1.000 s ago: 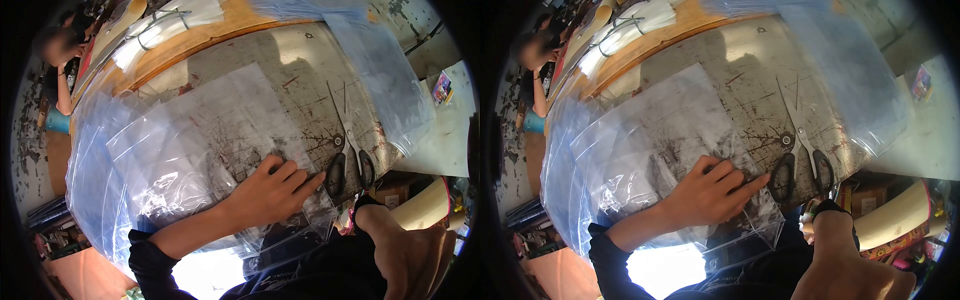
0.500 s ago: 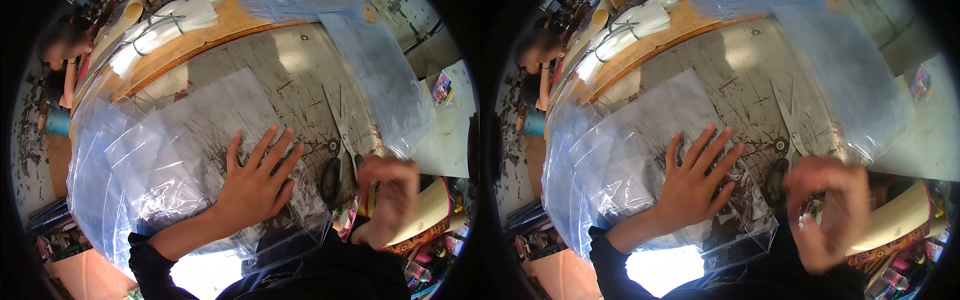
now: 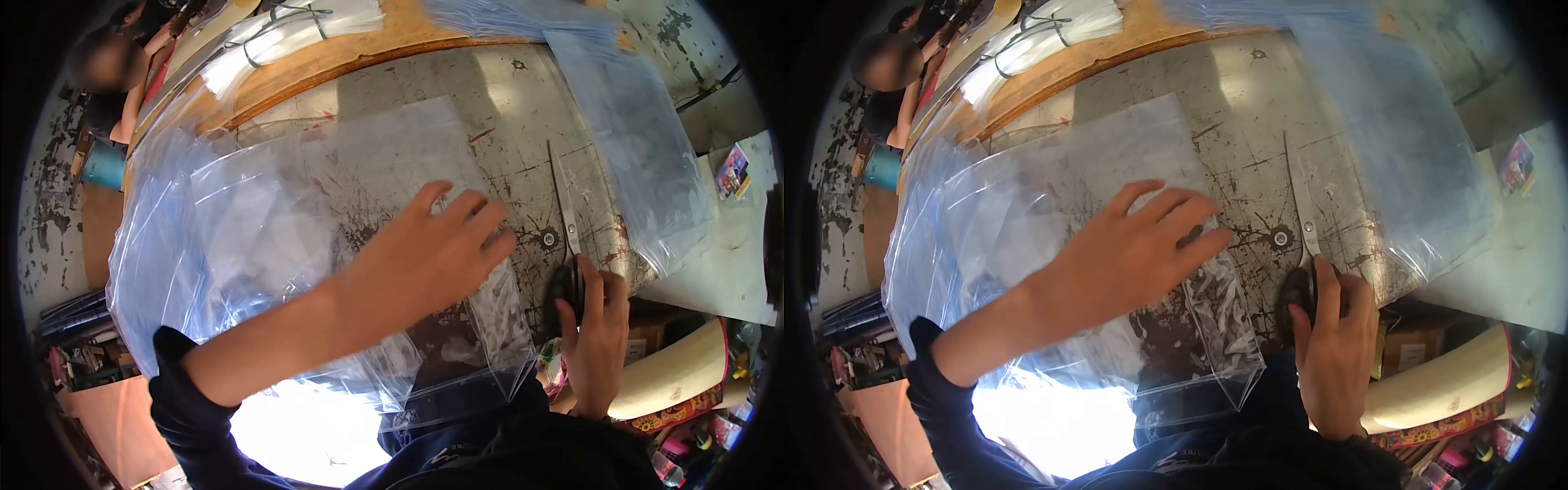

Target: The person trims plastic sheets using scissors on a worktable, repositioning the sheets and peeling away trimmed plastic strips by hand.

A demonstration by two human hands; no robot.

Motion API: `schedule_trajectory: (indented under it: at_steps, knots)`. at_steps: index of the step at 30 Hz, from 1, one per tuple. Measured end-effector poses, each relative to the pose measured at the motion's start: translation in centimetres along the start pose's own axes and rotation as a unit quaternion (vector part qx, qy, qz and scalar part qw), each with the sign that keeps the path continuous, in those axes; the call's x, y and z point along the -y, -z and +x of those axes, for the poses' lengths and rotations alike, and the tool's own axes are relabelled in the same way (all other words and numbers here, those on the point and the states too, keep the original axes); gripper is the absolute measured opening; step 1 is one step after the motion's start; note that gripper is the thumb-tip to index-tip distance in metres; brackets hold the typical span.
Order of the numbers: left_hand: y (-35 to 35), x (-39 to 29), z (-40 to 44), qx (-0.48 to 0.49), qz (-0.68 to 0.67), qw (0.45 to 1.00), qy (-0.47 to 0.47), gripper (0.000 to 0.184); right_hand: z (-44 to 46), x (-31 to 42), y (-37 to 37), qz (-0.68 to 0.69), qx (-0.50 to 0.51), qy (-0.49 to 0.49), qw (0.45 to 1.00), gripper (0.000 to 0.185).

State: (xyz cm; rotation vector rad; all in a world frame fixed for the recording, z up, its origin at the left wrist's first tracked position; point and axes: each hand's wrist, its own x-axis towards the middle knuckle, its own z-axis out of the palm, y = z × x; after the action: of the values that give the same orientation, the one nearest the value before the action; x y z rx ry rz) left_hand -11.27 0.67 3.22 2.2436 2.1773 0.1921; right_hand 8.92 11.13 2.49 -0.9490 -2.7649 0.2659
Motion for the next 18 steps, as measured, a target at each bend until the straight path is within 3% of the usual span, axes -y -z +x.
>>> schedule_trajectory:
  at_steps: [3, 5, 6, 7, 8, 9, 10, 11, 12, 14, 18]
  knots:
    - [-0.5, 2.2, 1.5, -0.068, 0.000, 0.994, -0.085, 0.029, -0.6, -1.1, -0.3, 0.038, -0.008, -0.011, 0.999, 0.051]
    - [-0.3, 3.4, 2.7, -0.012, -0.063, 0.989, -0.131, 0.018, -0.8, -2.5, 0.3, 0.043, -0.022, -0.009, 0.999, 0.051]
    - [0.1, 3.9, 3.3, -0.018, -0.057, 0.990, -0.131, 0.018, -0.8, -3.7, 1.0, 0.134, 0.045, -0.020, 0.990, 0.053]
    - [0.7, 4.4, 3.9, 0.052, -0.136, 0.980, -0.133, 0.013, -0.7, -4.4, 1.5, 0.221, 0.111, -0.028, 0.969, 0.054]
    - [1.2, 4.6, 4.3, 0.120, -0.212, 0.960, -0.136, 0.008, -1.1, -4.6, 1.6, 0.216, 0.103, -0.024, 0.971, 0.054]
    - [0.8, 4.9, 4.4, 0.113, -0.208, 0.962, -0.138, 0.008, -1.9, -4.8, 1.3, 0.425, 0.118, -0.087, 0.893, 0.058]
    - [0.0, 5.2, 4.5, 0.065, -0.284, 0.940, -0.175, 0.005, -2.5, -5.0, 1.2, 0.611, 0.130, -0.146, 0.767, 0.061]
    - [-0.8, 5.4, 4.6, 0.019, -0.361, 0.908, -0.211, 0.004, -2.9, -5.5, 1.2, 0.639, 0.189, -0.107, 0.738, 0.065]
    - [-0.9, 5.3, 4.7, 0.016, -0.364, 0.906, -0.215, 0.004, -3.7, -4.8, 0.9, 0.689, 0.205, -0.153, 0.678, 0.067]
    - [-1.2, 4.9, 4.4, 0.006, -0.461, 0.858, -0.226, 0.005, -4.7, -2.9, 0.8, 0.685, 0.243, -0.137, 0.673, 0.062]
    - [-1.2, 4.7, 4.3, -0.015, -0.462, 0.858, -0.223, 0.007, -6.2, -1.7, 0.3, 0.674, 0.261, -0.167, 0.671, 0.053]
